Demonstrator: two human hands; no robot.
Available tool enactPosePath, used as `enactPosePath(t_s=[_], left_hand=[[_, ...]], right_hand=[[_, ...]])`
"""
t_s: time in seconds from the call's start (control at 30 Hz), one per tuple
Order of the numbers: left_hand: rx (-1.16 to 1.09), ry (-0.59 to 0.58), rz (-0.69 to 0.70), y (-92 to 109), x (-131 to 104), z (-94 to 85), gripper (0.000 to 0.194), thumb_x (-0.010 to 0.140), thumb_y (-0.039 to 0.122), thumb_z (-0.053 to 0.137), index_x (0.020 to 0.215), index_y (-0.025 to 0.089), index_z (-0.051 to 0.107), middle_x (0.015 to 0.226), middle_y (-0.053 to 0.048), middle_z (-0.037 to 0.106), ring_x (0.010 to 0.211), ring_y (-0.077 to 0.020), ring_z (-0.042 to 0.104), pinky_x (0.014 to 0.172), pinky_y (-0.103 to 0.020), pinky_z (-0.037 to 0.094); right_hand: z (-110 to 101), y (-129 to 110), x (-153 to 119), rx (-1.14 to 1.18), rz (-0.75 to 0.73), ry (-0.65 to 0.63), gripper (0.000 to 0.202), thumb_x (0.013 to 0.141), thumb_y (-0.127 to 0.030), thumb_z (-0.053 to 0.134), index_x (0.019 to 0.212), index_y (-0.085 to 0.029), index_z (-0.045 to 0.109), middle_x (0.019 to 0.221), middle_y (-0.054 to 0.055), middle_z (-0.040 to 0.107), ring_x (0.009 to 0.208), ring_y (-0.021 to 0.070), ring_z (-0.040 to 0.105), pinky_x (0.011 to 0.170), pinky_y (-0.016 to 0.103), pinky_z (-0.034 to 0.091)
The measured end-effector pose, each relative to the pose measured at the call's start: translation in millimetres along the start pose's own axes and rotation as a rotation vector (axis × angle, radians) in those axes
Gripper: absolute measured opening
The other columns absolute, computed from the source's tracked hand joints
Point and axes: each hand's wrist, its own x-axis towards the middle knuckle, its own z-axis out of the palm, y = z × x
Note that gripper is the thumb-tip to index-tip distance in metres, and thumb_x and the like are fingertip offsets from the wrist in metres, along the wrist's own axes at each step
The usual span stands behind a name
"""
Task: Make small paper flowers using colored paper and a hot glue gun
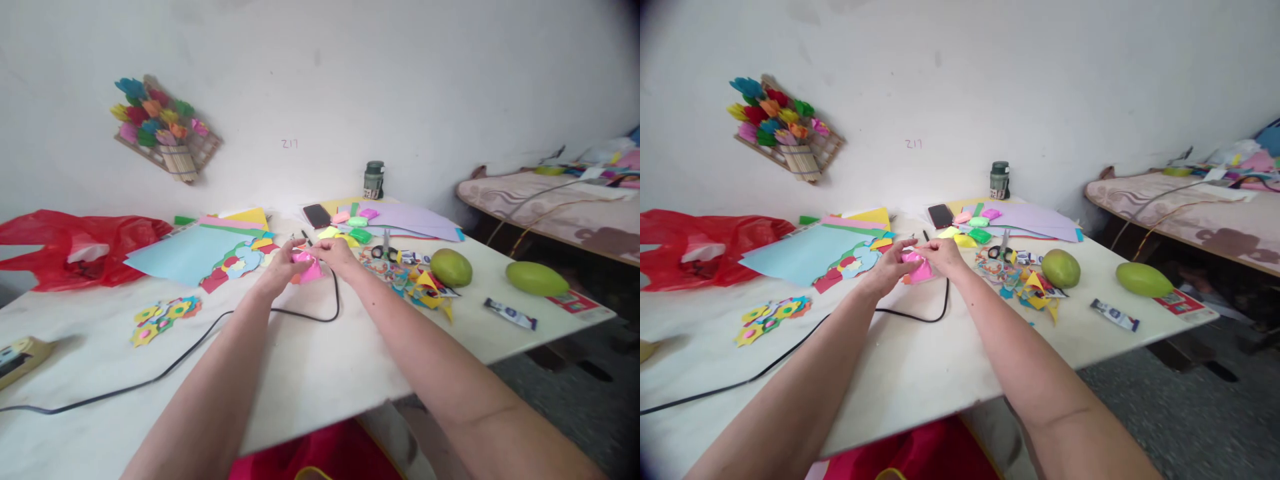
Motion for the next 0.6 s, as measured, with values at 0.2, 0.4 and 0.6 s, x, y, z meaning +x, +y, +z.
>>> enactPosePath(t_s=[0.2,0.4,0.6], left_hand=[[-0.057,0.015,0.03,2,0,10.1,0.069,0.062,0.027,0.072,0.124,0.018,0.043,0.087,-0.003,0.059,0.074,-0.013,0.058,0.07,-0.027,0.045],[-0.175,0.053,0.071,-5,4,9.2,0.069,0.065,0.029,0.071,0.125,0.018,0.039,0.121,-0.015,0.051,0.105,-0.0231,0.054,0.091,-0.041,0.041],[-0.159,0.083,0.053,-9,5,8.2,0.068,0.066,0.034,0.07,0.125,0.017,0.04,0.121,-0.016,0.053,0.108,-0.0251,0.053,0.09,-0.043,0.041]], right_hand=[[-9,-3,7,-0.152,-0.015,0.066,0.021,0.064,-0.031,0.062,0.052,-0.014,0.057,0.049,-0.004,0.048,0.051,0.0084,0.041,0.051,0.022,0.032],[-53,12,21,-0.265,0.038,0.366,0.03,0.068,-0.041,0.057,0.054,-0.015,0.056,0.046,-0.005,0.043,0.047,0.0085,0.037,0.048,0.022,0.03],[-95,33,19,-0.799,0.241,0.52,0.027,0.075,-0.027,0.048,0.063,-0.012,0.067,0.059,0.008,0.062,0.06,0.0168,0.054,0.055,0.025,0.036]])
